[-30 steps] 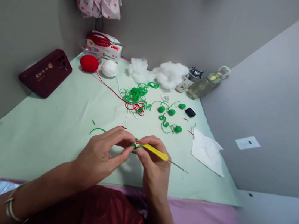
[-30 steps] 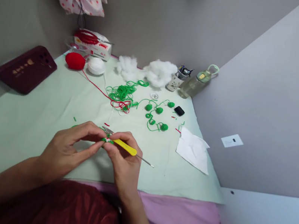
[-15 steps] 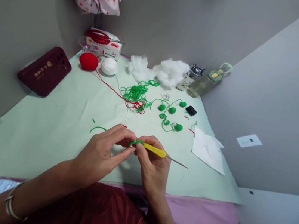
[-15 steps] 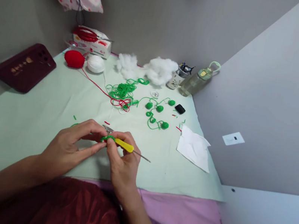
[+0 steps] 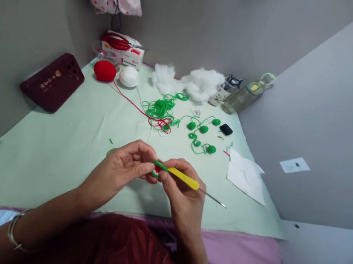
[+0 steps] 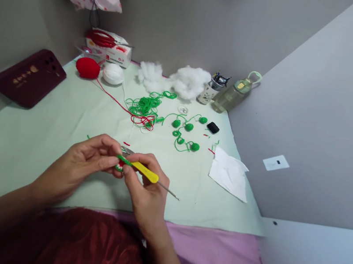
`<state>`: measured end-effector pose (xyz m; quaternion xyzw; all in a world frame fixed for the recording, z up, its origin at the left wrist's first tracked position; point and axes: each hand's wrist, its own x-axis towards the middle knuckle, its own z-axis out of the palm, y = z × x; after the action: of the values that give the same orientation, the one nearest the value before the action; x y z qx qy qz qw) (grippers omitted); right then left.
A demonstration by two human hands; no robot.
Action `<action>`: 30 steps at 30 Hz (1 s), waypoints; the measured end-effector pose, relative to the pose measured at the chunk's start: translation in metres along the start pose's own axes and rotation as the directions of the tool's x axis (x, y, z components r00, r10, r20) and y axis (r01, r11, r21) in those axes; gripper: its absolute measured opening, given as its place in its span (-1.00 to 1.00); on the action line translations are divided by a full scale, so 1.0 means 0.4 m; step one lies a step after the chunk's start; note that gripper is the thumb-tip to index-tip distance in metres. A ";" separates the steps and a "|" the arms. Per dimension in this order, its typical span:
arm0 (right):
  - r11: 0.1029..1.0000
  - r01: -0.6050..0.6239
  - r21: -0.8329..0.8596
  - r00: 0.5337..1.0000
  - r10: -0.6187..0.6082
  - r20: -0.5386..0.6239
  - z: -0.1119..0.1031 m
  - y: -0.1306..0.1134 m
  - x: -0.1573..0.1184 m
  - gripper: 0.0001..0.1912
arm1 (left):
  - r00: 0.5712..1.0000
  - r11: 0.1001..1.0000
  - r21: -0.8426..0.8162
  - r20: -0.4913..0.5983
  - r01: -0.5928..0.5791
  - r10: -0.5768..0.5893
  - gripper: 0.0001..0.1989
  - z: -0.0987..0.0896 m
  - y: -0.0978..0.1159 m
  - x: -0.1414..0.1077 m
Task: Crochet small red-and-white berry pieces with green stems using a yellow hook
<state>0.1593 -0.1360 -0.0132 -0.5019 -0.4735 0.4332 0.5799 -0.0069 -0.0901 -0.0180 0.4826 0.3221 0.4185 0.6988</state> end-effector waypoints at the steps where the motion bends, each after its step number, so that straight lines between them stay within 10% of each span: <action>1: 1.000 -0.005 -0.003 1.000 0.005 -0.005 -0.001 -0.002 0.000 -0.92 | 1.000 1.000 -0.016 0.012 -0.001 0.001 -0.90 -0.001 -0.002 0.001; 14: 0.996 0.018 -0.085 1.000 -0.020 -0.022 -0.007 0.010 -0.005 -0.86 | 1.000 0.998 0.058 0.007 0.003 -0.003 -0.93 0.010 0.016 -0.014; 20: 0.996 0.065 -0.062 0.998 -0.065 0.006 -0.005 0.016 -0.009 -0.93 | 0.982 0.994 0.077 -0.167 -0.077 0.089 -0.80 0.037 -0.002 -0.014; 30: 0.985 0.138 0.105 0.988 -0.144 0.047 -0.024 0.012 -0.007 -0.88 | 0.958 0.970 0.160 -0.193 -0.183 0.212 -0.58 -0.020 0.002 0.027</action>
<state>0.1681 -0.1400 -0.0188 -0.4251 -0.5009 0.4279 0.6208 -0.0090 -0.0771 -0.0205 0.5138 0.3725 0.5110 0.5798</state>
